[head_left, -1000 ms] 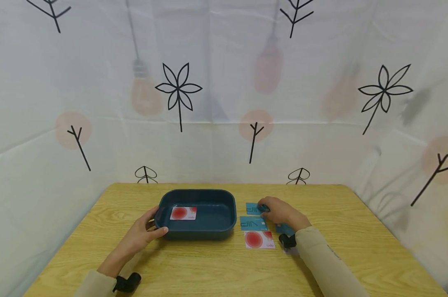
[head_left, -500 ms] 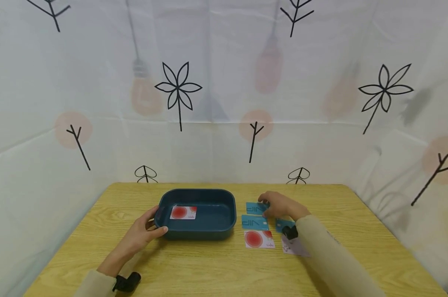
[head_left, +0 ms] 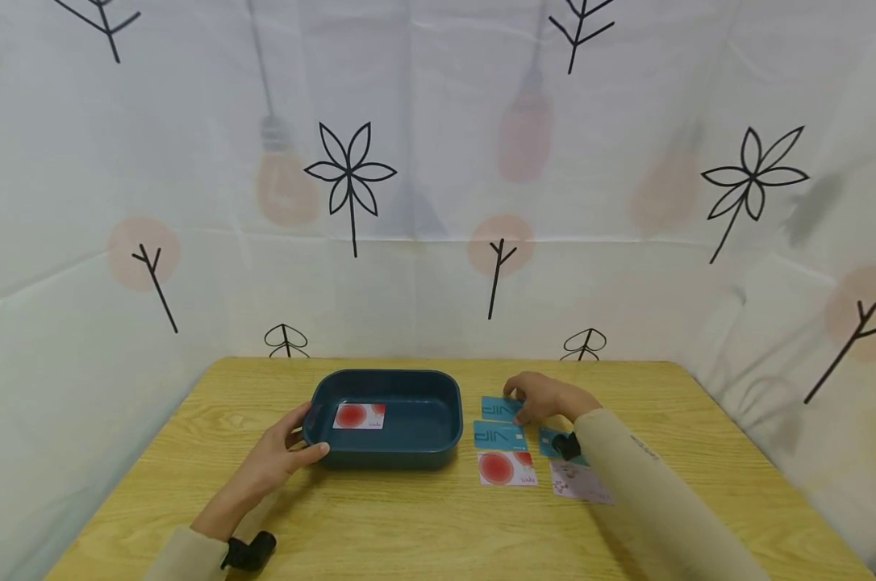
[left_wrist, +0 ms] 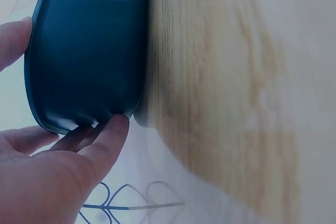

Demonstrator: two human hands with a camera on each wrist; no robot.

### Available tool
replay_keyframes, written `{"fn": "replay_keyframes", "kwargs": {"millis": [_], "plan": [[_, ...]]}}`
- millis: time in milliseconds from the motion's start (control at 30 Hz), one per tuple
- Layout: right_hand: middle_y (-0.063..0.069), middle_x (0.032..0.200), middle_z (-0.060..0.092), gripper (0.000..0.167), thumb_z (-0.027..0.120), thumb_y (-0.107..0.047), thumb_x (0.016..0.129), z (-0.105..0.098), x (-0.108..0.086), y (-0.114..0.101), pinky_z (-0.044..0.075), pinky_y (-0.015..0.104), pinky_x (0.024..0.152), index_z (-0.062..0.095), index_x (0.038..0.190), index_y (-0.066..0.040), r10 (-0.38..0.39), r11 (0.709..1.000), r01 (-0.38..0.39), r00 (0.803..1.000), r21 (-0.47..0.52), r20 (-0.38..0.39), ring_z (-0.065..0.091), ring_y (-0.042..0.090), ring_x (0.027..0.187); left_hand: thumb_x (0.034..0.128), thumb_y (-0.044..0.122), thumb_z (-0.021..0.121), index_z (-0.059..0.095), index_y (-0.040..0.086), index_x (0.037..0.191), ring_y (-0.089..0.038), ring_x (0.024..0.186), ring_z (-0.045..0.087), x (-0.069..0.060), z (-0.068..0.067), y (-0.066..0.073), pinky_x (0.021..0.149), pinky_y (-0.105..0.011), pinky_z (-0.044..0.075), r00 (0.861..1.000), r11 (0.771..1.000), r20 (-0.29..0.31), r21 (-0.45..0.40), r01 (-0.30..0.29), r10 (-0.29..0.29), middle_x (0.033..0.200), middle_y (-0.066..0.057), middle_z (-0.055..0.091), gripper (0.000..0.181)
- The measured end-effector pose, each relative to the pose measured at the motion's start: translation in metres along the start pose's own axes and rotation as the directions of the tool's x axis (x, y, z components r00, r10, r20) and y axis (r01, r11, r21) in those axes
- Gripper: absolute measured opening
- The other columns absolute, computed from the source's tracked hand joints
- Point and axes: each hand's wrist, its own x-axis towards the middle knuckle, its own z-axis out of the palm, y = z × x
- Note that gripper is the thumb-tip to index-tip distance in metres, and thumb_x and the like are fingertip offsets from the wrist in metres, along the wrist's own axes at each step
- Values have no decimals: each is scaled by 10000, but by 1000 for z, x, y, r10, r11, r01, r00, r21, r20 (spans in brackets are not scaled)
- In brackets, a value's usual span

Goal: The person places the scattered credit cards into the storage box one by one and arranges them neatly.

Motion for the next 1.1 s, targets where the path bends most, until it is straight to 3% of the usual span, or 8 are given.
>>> {"fn": "replay_keyframes", "kwargs": {"millis": [367, 833, 1100], "plan": [[138, 1086, 593, 484, 813, -153, 760, -2, 1, 0, 472, 493, 866, 578, 1180, -94, 55, 996, -57, 998, 64, 26, 562, 289, 979, 894, 176, 689, 207, 33, 1511, -430, 1323, 368, 1, 0, 0, 924, -396, 493, 1000, 1000, 5, -21, 1, 0, 1512, -241, 260, 796], [130, 1098, 570, 490, 822, -157, 753, 1, 3, 9, 455, 494, 889, 593, 1182, -108, -13, 994, 14, 1000, 104, -5, 540, 283, 1003, 889, 172, 695, 202, 27, 1510, -435, 1325, 361, 1, 0, 0, 924, -389, 493, 1000, 1000, 4, -29, -4, 4, 1508, -242, 265, 806], [106, 1097, 562, 543, 820, -222, 763, 2, 1, 9, 469, 471, 865, 585, 1241, -119, -34, 999, 35, 999, 37, -26, 539, 266, 977, 888, 188, 697, 197, 29, 1512, -434, 1324, 363, 1, 0, -1, 922, -386, 495, 1000, 1000, 5, -26, 0, 1, 1510, -241, 262, 815]]}}
